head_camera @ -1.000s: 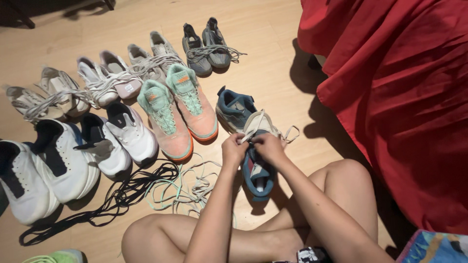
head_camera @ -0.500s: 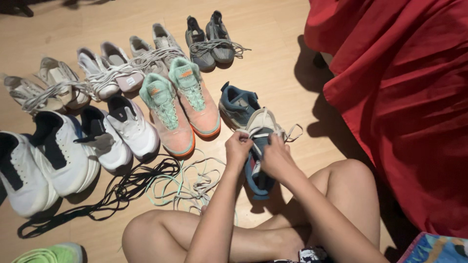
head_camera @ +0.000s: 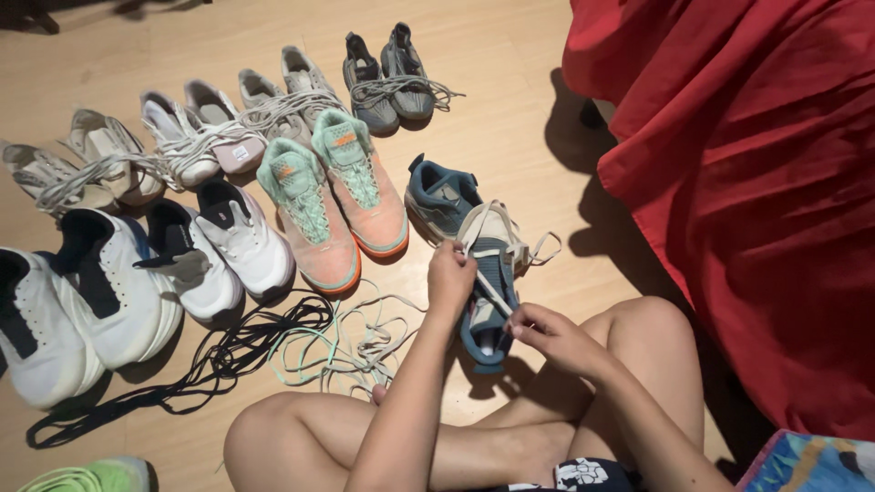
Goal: The person sits on the floor and unlaces a white sneaker, then picks up a blue sneaker and begins lacing it with a white lace. Several other shoes and loose laces are arranged on the floor nearby.
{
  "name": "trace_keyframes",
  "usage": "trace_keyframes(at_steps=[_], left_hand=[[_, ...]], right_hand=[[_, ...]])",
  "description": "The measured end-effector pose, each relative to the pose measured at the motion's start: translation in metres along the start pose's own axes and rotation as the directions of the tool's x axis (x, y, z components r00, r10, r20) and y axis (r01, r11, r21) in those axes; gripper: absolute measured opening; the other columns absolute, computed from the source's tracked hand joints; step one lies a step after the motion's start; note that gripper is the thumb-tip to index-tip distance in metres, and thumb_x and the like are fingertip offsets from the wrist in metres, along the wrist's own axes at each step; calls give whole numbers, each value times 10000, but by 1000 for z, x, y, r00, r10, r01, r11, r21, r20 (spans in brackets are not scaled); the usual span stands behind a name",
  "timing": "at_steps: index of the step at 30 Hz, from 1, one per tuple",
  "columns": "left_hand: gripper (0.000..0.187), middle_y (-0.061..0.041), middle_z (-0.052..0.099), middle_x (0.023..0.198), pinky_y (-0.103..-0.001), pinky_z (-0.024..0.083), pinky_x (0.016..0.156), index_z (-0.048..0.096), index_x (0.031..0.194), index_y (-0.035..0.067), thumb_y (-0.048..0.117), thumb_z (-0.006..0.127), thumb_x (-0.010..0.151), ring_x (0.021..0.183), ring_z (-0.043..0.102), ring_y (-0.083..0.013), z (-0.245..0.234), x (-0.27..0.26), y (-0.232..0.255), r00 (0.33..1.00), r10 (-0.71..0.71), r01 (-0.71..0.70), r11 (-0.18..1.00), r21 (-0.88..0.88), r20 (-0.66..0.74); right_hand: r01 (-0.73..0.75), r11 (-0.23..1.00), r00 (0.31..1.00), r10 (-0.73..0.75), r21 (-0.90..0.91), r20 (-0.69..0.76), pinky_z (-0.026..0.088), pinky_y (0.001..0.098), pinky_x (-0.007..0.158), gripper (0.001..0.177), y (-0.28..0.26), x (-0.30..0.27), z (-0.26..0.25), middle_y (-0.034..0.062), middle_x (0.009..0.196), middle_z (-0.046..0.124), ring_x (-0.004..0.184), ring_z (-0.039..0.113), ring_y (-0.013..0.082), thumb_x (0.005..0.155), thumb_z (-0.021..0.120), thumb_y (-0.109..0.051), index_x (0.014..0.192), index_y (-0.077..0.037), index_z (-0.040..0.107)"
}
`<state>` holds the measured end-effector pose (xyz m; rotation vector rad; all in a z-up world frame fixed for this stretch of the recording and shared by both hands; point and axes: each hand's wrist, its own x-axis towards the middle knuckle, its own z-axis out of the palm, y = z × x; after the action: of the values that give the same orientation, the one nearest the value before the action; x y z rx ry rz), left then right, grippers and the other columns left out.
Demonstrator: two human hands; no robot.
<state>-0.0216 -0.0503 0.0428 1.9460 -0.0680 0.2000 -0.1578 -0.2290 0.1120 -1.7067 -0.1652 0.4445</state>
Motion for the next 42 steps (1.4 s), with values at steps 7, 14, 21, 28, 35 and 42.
trace_keyframes(at_steps=[7,14,21,28,35,42], left_hand=[[384,-80,615,869,-338,514,761,604,1209,8,31,722,844,799,595,-191,17,3,-24,996,-50,68,957,-281,70],[485,-32,625,926,-219,508,747,546,1259,41,-15,752,824,818,602,-76,-31,20,6,927,132,202,613,-764,351],[191,-8,685,1008,-229,403,610,622,942,-36,154,616,962,676,517,-68,-193,26,65,967,248,-226,732,-642,-58],[257,35,455,566,-228,296,526,624,1125,45,294,570,1093,480,363,-56,-283,17,46,981,-29,-138,596,-791,-193],[310,-98,746,735,-327,507,670,783,965,6,231,859,765,668,660,-168,-285,10,-6,901,-433,381,830,409,40],[646,-162,680,1268,-419,500,988,716,1218,82,250,931,632,1148,658,-304,-222,12,-30,947,-285,145,786,601,145]], right_hand=[[-48,984,966,2,-171,-258,483,286,697,182,9,-3,-5,22,806,577,768,527,112,996,605,-205,951,-30,580],[-129,914,930,-24,-385,-368,529,383,741,300,-21,9,11,161,872,682,821,654,274,1000,599,-320,1017,-25,549],[-375,647,868,-6,-664,-496,538,498,774,286,-40,22,1,200,849,730,864,698,401,918,652,-362,1058,-124,726],[-369,594,836,-125,-715,-535,542,500,771,225,-24,34,-15,195,862,723,848,692,403,912,662,-299,949,-94,748],[-310,547,860,-187,-777,-475,451,484,861,191,-17,29,-26,117,886,720,919,673,311,902,661,-286,900,-125,766],[-318,545,787,-304,-776,-537,273,600,1002,206,-21,51,-25,108,923,691,972,641,275,839,743,-350,861,-161,822]])
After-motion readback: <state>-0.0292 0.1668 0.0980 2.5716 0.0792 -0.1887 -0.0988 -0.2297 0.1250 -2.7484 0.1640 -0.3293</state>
